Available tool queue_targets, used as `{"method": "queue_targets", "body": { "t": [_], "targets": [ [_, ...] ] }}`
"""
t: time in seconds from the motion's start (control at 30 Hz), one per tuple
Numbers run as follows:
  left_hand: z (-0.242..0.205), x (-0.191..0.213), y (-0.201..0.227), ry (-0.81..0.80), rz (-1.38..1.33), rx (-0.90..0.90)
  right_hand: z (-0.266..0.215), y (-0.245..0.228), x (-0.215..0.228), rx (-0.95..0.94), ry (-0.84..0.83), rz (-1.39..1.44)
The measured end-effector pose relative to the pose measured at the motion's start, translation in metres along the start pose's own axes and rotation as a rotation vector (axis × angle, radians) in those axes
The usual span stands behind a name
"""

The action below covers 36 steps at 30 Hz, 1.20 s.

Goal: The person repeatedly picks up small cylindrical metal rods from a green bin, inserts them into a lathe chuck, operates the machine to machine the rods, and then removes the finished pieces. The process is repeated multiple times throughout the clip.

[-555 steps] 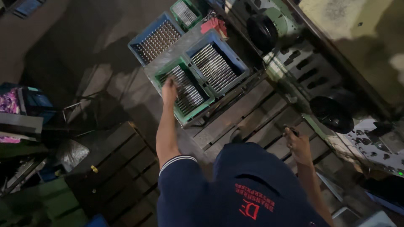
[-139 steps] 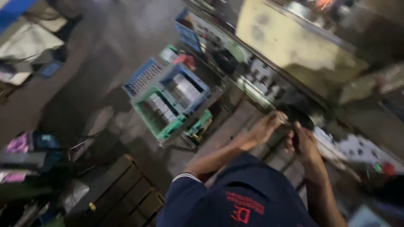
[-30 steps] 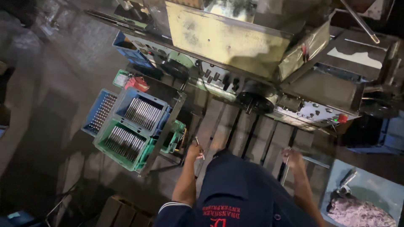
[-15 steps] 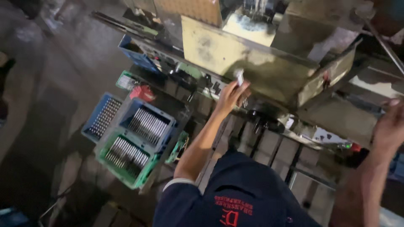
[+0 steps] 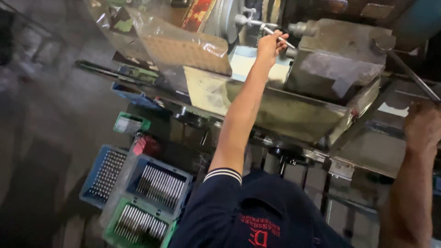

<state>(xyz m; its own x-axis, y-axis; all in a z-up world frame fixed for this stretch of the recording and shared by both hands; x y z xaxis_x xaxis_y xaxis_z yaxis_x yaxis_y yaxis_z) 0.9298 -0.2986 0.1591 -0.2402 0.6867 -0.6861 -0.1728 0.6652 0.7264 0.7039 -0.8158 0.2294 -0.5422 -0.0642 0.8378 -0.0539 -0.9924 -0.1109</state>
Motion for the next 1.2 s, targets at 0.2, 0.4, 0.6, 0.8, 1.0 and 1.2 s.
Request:
{"method": "queue_targets", "body": {
  "t": [0.2,0.4,0.6,0.8,1.0,1.2],
  "targets": [
    [0.050,0.019,-0.022,0.155,-0.022,0.044,0.010,-0.008,0.001,-0.021,0.013,0.050],
    [0.061,0.025,-0.029,0.223,-0.090,0.034,0.011,-0.010,-0.006,0.054,-0.012,-0.005],
    [0.073,0.031,-0.028,0.266,0.010,0.035,0.009,0.003,-0.014,-0.185,-0.118,0.184],
    [0.093,0.038,-0.031,0.423,-0.012,0.064,0.014,-0.015,0.007,-0.166,-0.128,0.121],
    [0.096,0.026,-0.038,0.265,-0.262,-0.083,0.024,-0.070,0.048,-0.151,-0.054,0.067],
    [0.091,0.047,-0.055,0.451,-0.300,0.019,0.056,-0.086,0.050,-0.182,-0.089,0.236]
  ]
}}
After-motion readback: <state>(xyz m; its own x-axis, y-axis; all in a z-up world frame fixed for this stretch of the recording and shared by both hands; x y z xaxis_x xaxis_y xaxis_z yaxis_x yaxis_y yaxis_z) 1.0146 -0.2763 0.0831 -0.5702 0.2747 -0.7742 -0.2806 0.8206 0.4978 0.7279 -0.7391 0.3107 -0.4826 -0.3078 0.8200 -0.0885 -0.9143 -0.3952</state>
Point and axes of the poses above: each hand's wrist, its own z-axis towards the middle knuckle, its own x-axis out of the back of the hand, y = z × x, the point moved 7 cm from there along z, towards the middle knuckle, and after that the axes turned 12 degrees about -x, right-handed, at the moved point
